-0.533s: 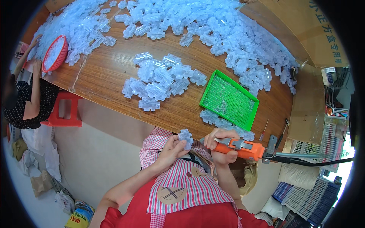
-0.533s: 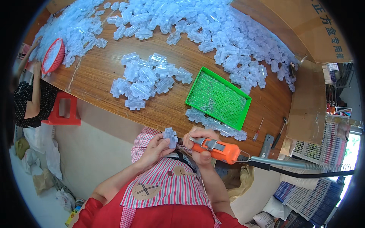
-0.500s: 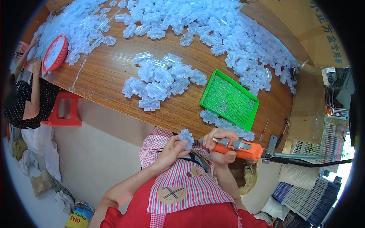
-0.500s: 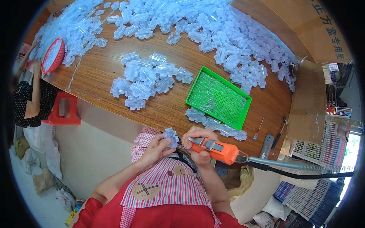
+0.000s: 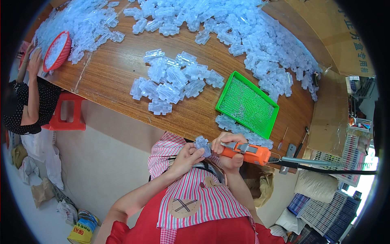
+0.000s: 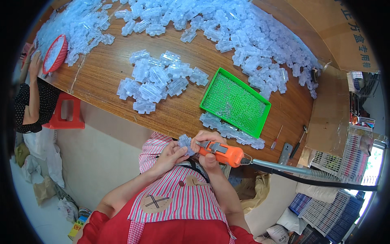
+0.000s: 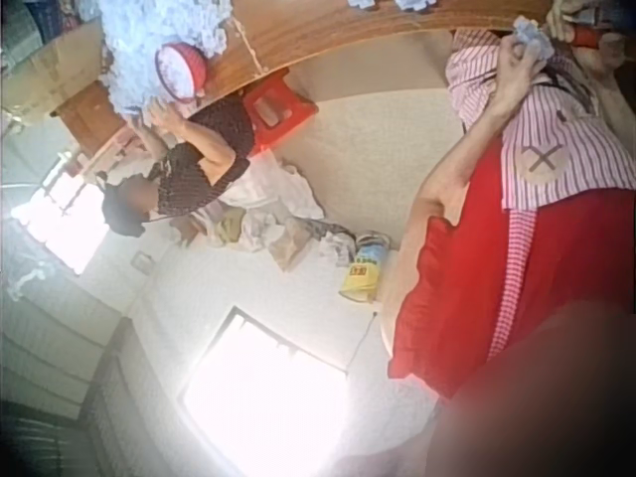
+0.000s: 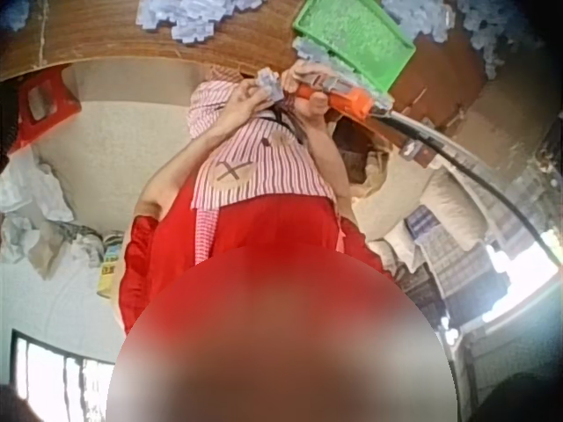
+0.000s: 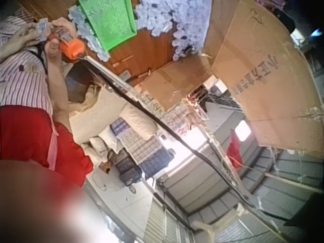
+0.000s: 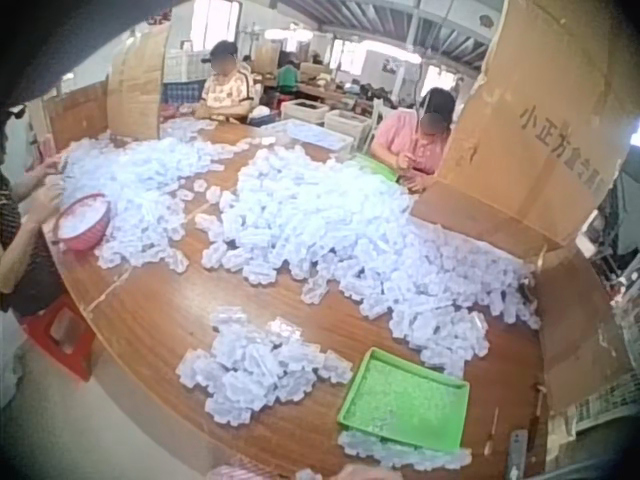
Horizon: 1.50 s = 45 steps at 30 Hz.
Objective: The person fastens plastic parts using an electric tool, aligns them in a row on the table, and inserts small metal components into each part by hand.
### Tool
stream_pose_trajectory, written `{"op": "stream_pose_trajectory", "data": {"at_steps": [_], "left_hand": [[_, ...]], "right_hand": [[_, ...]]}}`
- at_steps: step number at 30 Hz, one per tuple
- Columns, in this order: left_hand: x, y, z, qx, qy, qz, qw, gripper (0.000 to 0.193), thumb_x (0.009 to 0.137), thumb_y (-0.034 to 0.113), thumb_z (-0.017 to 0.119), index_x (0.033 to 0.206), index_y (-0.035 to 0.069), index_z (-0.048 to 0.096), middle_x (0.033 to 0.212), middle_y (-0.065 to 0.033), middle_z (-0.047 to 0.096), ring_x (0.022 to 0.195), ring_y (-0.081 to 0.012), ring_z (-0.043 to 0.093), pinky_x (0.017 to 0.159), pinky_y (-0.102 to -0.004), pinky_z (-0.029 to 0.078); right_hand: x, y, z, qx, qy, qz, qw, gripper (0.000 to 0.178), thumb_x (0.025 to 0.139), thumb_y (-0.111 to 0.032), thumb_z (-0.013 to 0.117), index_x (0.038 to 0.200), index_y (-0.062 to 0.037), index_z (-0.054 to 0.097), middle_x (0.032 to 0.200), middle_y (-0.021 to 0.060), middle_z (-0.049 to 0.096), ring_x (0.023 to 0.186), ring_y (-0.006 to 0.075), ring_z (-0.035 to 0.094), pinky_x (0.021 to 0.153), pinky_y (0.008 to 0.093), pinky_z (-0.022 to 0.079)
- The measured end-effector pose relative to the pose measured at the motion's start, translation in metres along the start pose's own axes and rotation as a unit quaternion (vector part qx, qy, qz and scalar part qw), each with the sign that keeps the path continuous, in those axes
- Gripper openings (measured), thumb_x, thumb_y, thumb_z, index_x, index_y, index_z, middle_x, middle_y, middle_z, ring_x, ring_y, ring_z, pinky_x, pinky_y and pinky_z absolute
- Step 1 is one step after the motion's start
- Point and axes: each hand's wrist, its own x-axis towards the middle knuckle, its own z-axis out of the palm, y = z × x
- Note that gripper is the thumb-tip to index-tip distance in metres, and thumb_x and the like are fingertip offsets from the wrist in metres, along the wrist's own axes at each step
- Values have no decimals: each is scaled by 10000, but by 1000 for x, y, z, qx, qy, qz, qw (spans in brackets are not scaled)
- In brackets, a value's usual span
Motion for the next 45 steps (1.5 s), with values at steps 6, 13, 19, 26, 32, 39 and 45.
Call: {"op": "stream_pose_trajectory", "data": {"at_steps": [6, 13, 19, 26, 32, 39, 45], "left_hand": [[4, -4, -2, 17, -7, 15, 1000, 321, 945, 166, 559, 1161, -7, 396, 1084, -93, 599, 1010, -138, 601, 883, -269, 512], [5, -6, -1, 17, -7, 47, 999, 313, 926, 125, 583, 1128, -26, 398, 1032, -126, 595, 926, -164, 625, 819, -272, 537], [2, -4, 0, 18, -12, 64, 998, 299, 919, 115, 595, 1122, -27, 426, 1046, -123, 608, 939, -142, 613, 844, -258, 503], [-3, -1, -3, -96, 51, 21, 994, 352, 870, 9, 608, 1174, 35, 432, 1109, -99, 585, 1004, -184, 613, 902, -295, 536], [-1, 2, 1, -119, 50, 27, 991, 389, 849, 30, 654, 1129, 42, 384, 1080, -94, 574, 983, -185, 616, 868, -301, 553], [0, 6, 3, -92, 48, 24, 994, 417, 857, 44, 653, 1145, 29, 353, 1094, -106, 565, 994, -186, 617, 886, -298, 549], [3, 4, 3, -77, 38, 38, 996, 372, 875, 50, 631, 1136, 24, 366, 1089, -113, 570, 985, -190, 624, 883, -310, 548]], "right_hand": [[2, 6, -3, -40, -29, -38, 998, 593, 812, -574, 625, 897, 6, 534, 620, 52, 538, 551, 155, 541, 513, 279, 466], [6, 7, -2, -140, -104, -77, 982, 605, 797, -592, 626, 872, 2, 536, 590, 53, 532, 523, 160, 533, 491, 280, 447], [0, 1, -4, -88, -47, 0, 995, 650, 791, -616, 620, 952, 9, 543, 612, 57, 527, 538, 165, 511, 492, 289, 433], [9, -31, 7, 6, 3, -25, 1000, 677, 760, -635, 641, 965, 2, 536, 621, 56, 520, 529, 145, 498, 487, 279, 435], [-3, -11, 3, -42, -34, 0, 999, 664, 810, -652, 564, 975, -11, 511, 629, 56, 504, 544, 157, 495, 511, 299, 437], [-2, -1, 0, -43, -30, 6, 999, 665, 798, -650, 581, 966, -10, 516, 630, 55, 505, 557, 160, 496, 518, 299, 439], [0, 5, 1, -61, -57, -23, 996, 602, 787, -591, 639, 903, -16, 505, 621, 60, 517, 555, 164, 505, 514, 297, 447]]}}
